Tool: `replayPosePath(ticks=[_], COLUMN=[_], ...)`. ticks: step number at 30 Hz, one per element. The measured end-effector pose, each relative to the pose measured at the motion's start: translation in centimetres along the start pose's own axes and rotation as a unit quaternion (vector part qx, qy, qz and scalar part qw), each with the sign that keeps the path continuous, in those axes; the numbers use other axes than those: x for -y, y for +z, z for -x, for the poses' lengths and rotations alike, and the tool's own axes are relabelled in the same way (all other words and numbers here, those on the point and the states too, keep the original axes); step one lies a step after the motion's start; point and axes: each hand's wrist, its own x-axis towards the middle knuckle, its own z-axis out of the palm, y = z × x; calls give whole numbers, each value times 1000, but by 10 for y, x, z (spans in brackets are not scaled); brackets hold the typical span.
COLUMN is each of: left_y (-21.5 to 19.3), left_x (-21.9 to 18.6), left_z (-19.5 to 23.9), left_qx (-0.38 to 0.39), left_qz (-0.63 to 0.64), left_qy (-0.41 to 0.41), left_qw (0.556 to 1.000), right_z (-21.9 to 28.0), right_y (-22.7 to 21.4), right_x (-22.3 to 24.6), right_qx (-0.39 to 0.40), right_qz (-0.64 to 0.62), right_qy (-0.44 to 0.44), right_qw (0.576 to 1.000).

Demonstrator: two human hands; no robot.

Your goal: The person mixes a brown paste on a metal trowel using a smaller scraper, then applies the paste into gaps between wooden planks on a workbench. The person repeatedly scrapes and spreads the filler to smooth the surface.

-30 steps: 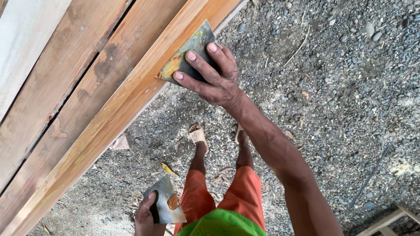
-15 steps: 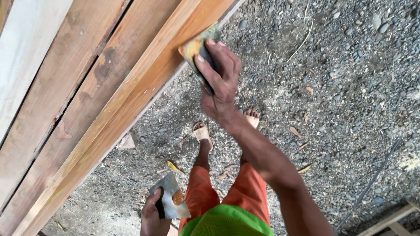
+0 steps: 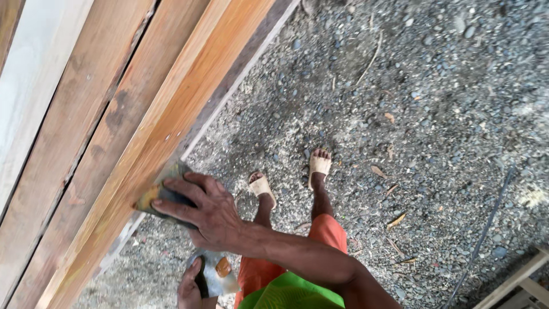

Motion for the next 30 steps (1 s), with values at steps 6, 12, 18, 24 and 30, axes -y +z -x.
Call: replayPosePath(ticks=[6, 12, 18, 24, 30], left_y=[7, 76, 158, 209, 256], left_x=[-6, -15, -24, -37, -60], left_z=[-50, -11, 41, 34, 15], left_qx=[-25, 58, 186, 178, 186], left_qz=[-168, -37, 41, 38, 15], left_qy=[-16, 7, -39, -42, -71], left_qw=[985, 998, 981, 982, 980], right_z=[38, 66, 45, -32, -122], right_y=[-68, -162, -212, -233, -259], right_x=[-30, -66, -88, -137, -190], right_qx=[-75, -202, -273, -172, -150], right_qz=[-181, -324, -201, 317, 415], right_qy=[42, 366, 273, -145, -269], right_qw=[980, 849, 900, 922, 856])
